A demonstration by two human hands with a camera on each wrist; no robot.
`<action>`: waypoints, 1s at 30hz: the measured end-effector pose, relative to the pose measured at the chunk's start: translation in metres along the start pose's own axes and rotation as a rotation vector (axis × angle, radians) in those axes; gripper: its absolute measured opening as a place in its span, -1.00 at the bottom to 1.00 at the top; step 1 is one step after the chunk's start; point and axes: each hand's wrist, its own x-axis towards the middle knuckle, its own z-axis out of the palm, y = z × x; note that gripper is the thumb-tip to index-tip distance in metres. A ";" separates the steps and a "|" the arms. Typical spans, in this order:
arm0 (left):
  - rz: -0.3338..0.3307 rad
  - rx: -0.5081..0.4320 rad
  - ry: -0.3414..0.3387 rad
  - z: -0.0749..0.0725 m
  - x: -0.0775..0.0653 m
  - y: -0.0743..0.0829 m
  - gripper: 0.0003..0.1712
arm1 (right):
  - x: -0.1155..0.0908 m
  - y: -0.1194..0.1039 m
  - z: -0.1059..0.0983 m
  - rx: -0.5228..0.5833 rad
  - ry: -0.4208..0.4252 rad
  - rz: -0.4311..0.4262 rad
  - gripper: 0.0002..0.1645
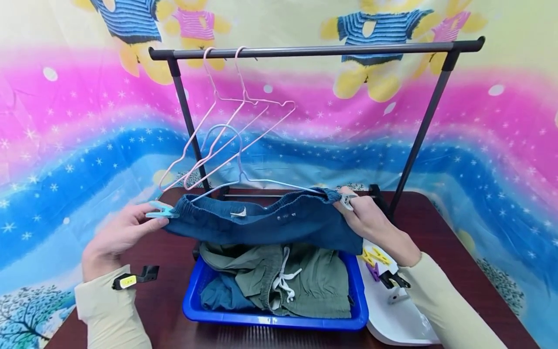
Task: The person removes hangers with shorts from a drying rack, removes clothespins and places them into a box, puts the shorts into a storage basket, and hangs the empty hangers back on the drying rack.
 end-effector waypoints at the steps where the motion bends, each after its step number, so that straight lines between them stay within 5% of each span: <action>1: 0.002 0.012 -0.002 0.000 0.000 0.001 -0.90 | -0.001 -0.002 -0.002 0.001 -0.029 0.025 -0.68; 14: -0.017 0.095 0.010 0.004 0.002 0.008 -0.81 | -0.010 -0.034 -0.027 0.000 -0.428 0.363 -0.64; 30: 0.015 0.070 -0.008 0.015 0.009 0.012 -0.78 | -0.026 -0.035 -0.035 -0.002 -0.387 0.442 -0.76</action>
